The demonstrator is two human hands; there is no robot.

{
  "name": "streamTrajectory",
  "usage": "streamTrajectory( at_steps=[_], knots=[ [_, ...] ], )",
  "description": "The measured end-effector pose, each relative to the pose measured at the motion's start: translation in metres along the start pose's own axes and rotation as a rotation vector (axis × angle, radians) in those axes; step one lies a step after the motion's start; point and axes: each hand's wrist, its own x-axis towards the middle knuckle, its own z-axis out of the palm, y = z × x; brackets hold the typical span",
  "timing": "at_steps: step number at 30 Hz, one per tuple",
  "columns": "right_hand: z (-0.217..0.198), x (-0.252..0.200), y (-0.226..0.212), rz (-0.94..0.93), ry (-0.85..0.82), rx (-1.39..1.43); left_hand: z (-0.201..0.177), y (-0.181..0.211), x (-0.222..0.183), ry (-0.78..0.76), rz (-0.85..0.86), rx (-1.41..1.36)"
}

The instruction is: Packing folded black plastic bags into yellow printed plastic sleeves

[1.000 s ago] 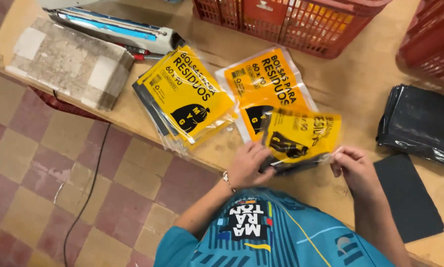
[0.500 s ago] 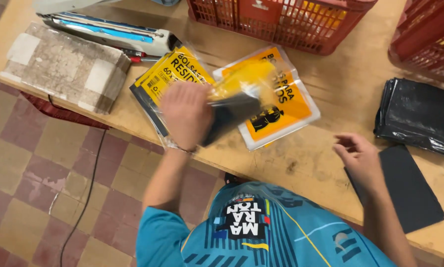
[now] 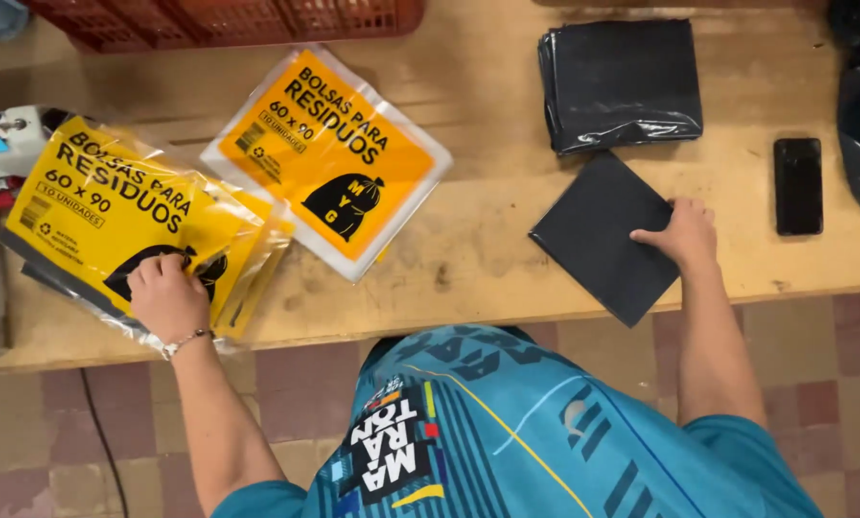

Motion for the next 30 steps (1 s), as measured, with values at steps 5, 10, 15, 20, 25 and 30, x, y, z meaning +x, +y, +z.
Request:
streamTrajectory(
  at_steps=[5, 10, 15, 20, 25, 30],
  knots=[
    [-0.023, 0.000, -0.014, 0.102, -0.175, 0.029, -0.017, 0.095, 0.013, -0.049, 0.089, -0.115],
    [-0.026, 0.016, -0.014, 0.022, -0.266, -0.014, -0.040, 0.226, 0.041, -0.339, 0.356, -0.701],
    [-0.014, 0.024, -0.005, 0.095, -0.388, -0.123, -0.008, 0.275, 0.072, -0.722, 0.196, -0.638],
    [-0.004, 0.014, 0.012, -0.102, -0.405, 0.094, 0.020, 0.268, 0.095, -0.820, 0.278, -0.697],
    [-0.033, -0.028, -0.018, -0.150, -0.383, 0.313, 0.016, 0.265, 0.110, -0.923, 0.256, -0.687],
    [-0.027, -0.038, -0.050, -0.443, -0.252, 0.650, -0.011, 0.268, 0.121, -1.003, 0.305, -0.570]
  ],
)
